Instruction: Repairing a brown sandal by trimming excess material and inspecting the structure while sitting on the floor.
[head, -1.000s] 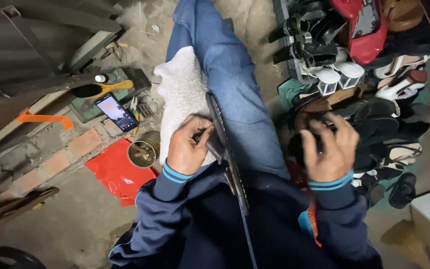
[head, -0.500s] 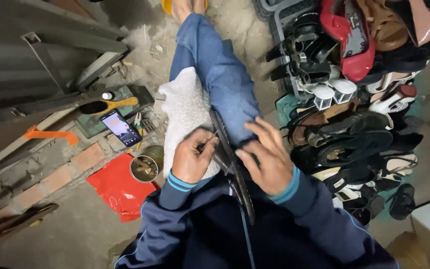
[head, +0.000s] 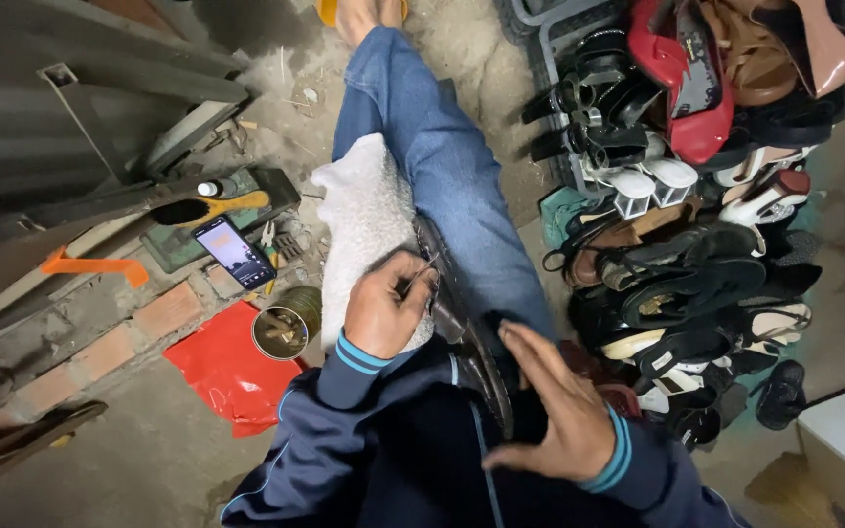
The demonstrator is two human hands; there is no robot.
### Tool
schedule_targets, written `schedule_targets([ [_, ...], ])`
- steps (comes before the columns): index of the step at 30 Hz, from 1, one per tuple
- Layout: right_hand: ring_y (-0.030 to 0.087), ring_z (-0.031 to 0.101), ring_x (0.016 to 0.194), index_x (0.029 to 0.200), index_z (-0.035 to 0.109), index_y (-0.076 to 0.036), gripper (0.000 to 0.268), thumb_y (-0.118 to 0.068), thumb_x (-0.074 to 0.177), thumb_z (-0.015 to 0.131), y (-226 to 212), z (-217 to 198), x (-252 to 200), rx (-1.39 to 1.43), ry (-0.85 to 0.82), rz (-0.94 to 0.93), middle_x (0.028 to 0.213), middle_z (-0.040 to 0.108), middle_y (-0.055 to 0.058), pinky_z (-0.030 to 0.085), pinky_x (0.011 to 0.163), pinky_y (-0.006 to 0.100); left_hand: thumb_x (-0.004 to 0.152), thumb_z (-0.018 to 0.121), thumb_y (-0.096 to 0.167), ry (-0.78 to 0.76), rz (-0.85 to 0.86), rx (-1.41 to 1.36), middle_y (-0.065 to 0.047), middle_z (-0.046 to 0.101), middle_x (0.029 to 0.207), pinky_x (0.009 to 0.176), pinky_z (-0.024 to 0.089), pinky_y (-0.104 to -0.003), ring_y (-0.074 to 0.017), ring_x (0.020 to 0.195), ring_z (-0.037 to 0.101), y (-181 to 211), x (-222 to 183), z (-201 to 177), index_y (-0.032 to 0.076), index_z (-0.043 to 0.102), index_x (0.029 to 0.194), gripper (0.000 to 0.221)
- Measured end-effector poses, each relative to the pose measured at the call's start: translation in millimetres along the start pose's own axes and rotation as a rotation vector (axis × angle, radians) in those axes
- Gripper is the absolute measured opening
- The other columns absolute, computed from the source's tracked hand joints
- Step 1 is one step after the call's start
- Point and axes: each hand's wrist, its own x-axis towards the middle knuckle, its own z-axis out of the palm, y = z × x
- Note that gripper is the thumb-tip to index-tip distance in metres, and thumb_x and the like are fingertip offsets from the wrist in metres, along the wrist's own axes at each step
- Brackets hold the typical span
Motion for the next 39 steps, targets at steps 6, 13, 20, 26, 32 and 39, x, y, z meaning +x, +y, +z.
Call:
schedule_targets([
  [6,0.039,0.046,0.144,0.160,0.023,-0.008,0.119,-0.067,0.073,0.079,5.0,4.6,2.4,-0.115,0.023,0.050,0.165,0.031,0.018,0.053,0.101,0.052,0.087,0.056,0.023,-0.032,-0.109,0.292,-0.011,0.047,0.057,0.058,0.039,-0.051,-0.0381,0.054,0.047,-7.9,4.5,16.7,0.014,0.045,0.073,0.020],
  [13,0.037,0.043,0.144,0.157,0.029,-0.003,0.114,-0.069,0.077,0.076,22.4,4.1,0.9,-0.209,0.019,0.010,0.158,0.040,0.021,0.040,0.113,0.051,0.088,0.059,0.022,0.009,-0.087,0.304,-0.007,0.032,0.057,0.056,0.038,-0.046,-0.0297,0.055,0.031,-1.9,0.3,16.9,0.014,0.034,0.065,0.035],
  [20,0.034,0.059,0.129,0.155,0.032,-0.003,0.120,-0.079,0.072,0.071,23.3,1.7,11.6,-0.223,-0.018,-0.047,0.149,0.048,0.014,0.057,0.094,0.051,0.101,0.062,0.020,0.014,0.027,0.049,-0.001,0.039,0.060,0.058,0.036,-0.036,-0.0157,0.057,0.037,-5.3,-5.5,8.8,0.014,0.042,0.067,0.040],
  [26,0.034,0.059,0.128,0.153,0.035,-0.003,0.121,-0.078,0.068,0.075,35.2,1.8,15.3,-0.208,-0.007,-0.069,0.147,0.051,0.015,0.054,0.098,0.050,0.101,0.063,0.025,0.004,-0.085,-0.036,0.001,0.034,0.057,0.056,0.032,-0.036,-0.0133,0.057,0.033,-0.9,-4.2,10.8,0.015,0.036,0.061,0.050],
  [32,0.031,0.061,0.117,0.153,0.036,-0.005,0.121,-0.079,0.065,0.076,45.9,0.5,15.1,-0.175,-0.056,-0.014,0.133,0.053,0.010,0.055,0.091,0.048,0.102,0.062,0.024,-0.019,-0.088,-0.104,0.004,0.036,0.058,0.056,0.034,-0.034,-0.0109,0.057,0.034,-0.6,-5.8,12.0,0.015,0.038,0.062,0.048],
  [39,0.031,0.071,0.066,0.114,0.055,-0.009,0.086,-0.073,0.062,0.079,48.1,12.5,12.6,-0.207,0.137,-0.010,0.083,0.070,0.006,0.057,0.061,0.044,0.103,0.060,0.021,-0.014,0.006,-0.067,0.003,0.028,0.059,0.053,0.028,-0.037,-0.0120,0.055,0.028,-21.4,-4.4,32.2,0.017,0.028,0.065,0.050],
])
